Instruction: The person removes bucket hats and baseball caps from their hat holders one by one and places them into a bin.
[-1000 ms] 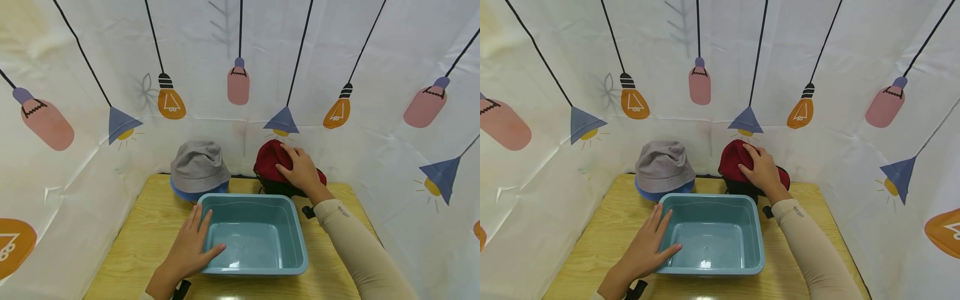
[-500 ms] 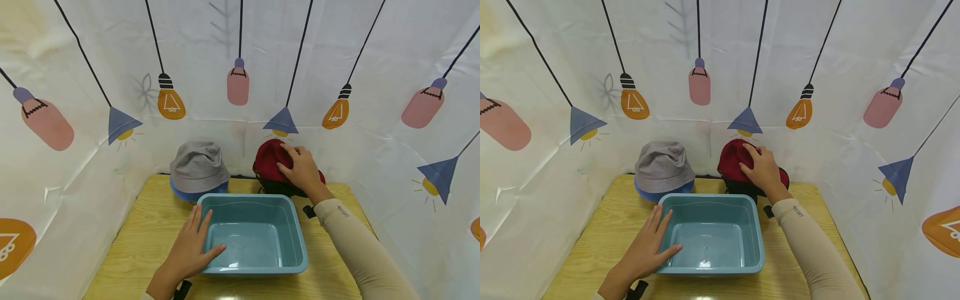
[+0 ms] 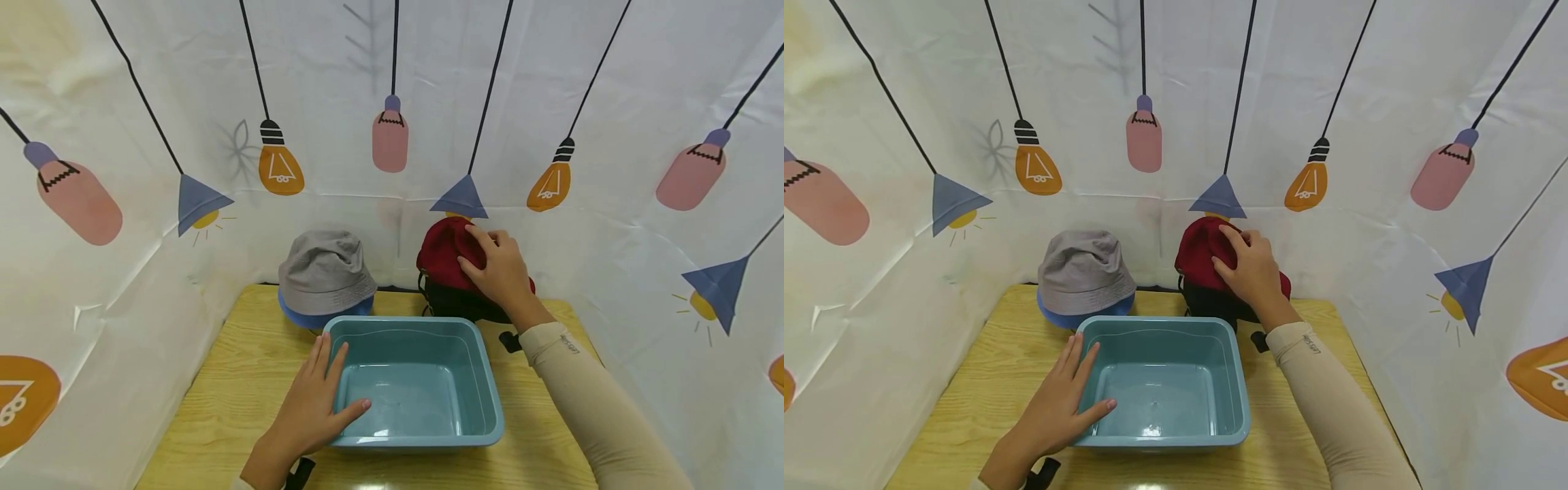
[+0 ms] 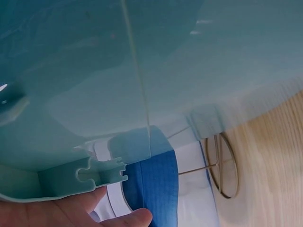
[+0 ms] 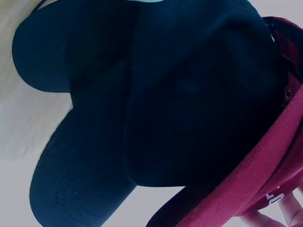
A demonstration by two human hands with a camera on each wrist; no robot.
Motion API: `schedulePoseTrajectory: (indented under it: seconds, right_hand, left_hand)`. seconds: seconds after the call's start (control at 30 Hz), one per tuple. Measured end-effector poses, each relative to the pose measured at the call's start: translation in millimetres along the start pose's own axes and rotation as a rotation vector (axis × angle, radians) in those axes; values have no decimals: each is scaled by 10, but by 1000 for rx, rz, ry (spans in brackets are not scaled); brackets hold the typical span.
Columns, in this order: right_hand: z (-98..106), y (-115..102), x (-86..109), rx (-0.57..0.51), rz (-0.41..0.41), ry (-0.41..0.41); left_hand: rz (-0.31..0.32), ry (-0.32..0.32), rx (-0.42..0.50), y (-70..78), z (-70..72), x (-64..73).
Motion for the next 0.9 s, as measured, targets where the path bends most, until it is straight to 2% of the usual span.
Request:
schedulePoseTrajectory:
  seconds: [0.6, 0.9]
  right_hand:
    - [209, -219, -23, 10, 50, 47]
    - [350, -395, 20, -22, 110, 128]
  left_hand:
    - [-6, 14, 4, 10, 2, 4]
    - [-11, 19, 6, 9, -6, 3]
Point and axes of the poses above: each hand's wrist, its own x-axis away from the middle knuckle, its own z-axis out of the back of the hand, y = z × x, the point moved 6 cm from there along -x, towards the middle knuckle, and after that the axes turned 8 degrees about z, right-handed, at the moved point
